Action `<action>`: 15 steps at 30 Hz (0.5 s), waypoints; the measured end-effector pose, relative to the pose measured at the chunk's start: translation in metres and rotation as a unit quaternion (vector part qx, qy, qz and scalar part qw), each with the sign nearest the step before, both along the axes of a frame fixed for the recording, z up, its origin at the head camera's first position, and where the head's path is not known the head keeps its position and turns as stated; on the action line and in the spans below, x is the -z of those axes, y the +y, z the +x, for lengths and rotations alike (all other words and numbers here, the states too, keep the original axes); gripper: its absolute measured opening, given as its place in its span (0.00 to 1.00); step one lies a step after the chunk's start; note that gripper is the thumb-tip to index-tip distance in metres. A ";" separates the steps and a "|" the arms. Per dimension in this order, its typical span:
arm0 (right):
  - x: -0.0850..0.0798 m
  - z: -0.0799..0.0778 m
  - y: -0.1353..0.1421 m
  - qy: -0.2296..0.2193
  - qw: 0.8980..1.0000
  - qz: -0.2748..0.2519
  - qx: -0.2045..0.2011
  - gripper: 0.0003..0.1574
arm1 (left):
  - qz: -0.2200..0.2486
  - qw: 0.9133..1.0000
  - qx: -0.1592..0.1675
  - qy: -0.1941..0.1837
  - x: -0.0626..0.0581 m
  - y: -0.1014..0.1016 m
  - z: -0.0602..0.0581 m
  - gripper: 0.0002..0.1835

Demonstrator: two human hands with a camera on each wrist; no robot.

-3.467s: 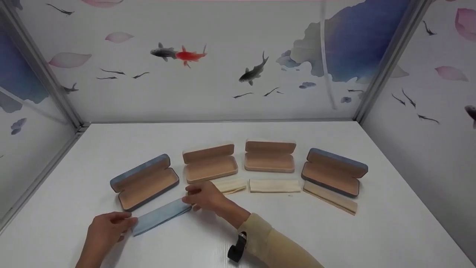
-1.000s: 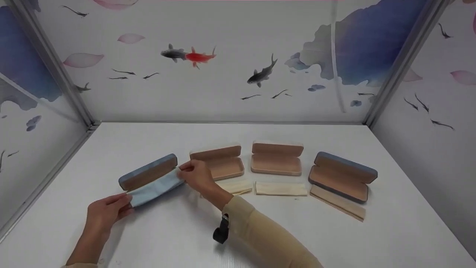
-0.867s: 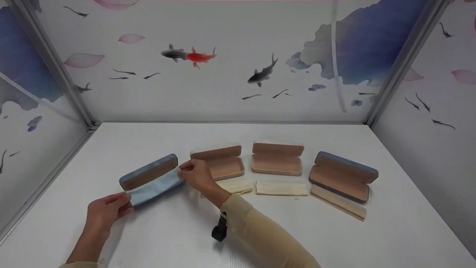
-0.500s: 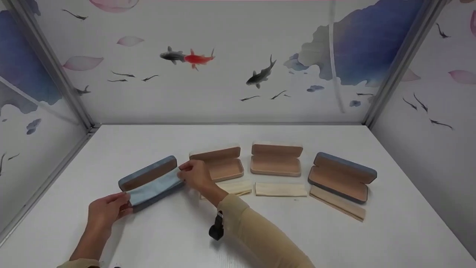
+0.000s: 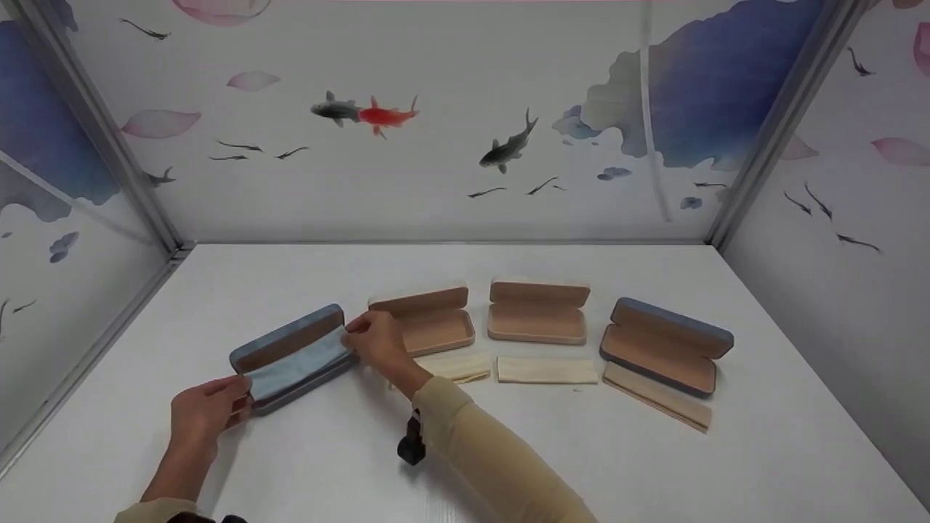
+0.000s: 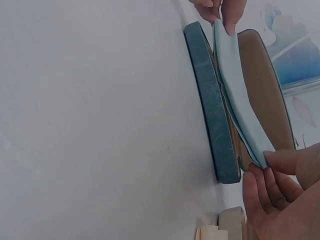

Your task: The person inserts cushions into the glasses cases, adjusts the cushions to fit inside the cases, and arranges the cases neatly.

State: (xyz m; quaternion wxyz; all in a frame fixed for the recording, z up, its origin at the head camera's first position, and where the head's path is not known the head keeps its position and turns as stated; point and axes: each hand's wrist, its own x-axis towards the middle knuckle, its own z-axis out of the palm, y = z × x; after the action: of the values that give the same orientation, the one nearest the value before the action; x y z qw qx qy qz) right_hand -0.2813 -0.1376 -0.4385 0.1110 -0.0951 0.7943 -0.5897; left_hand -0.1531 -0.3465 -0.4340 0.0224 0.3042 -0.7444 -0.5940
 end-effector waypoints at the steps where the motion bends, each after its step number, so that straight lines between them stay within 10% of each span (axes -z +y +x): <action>1: 0.001 0.001 -0.001 -0.001 1.000 -0.002 0.003 0.03 | 0.000 1.000 -0.001 -0.001 0.001 0.000 0.000 0.29; 15: 0.007 0.001 -0.006 0.056 0.997 0.051 0.010 0.02 | -0.034 0.999 -0.023 -0.013 0.010 0.000 -0.004 0.27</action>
State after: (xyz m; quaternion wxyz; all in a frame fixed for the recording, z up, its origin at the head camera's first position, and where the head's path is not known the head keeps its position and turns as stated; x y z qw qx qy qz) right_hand -0.2802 -0.1435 -0.4454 0.0651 -0.1137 0.8291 -0.5435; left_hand -0.1571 -0.3469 -0.4440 0.0369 0.3285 -0.7571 -0.5634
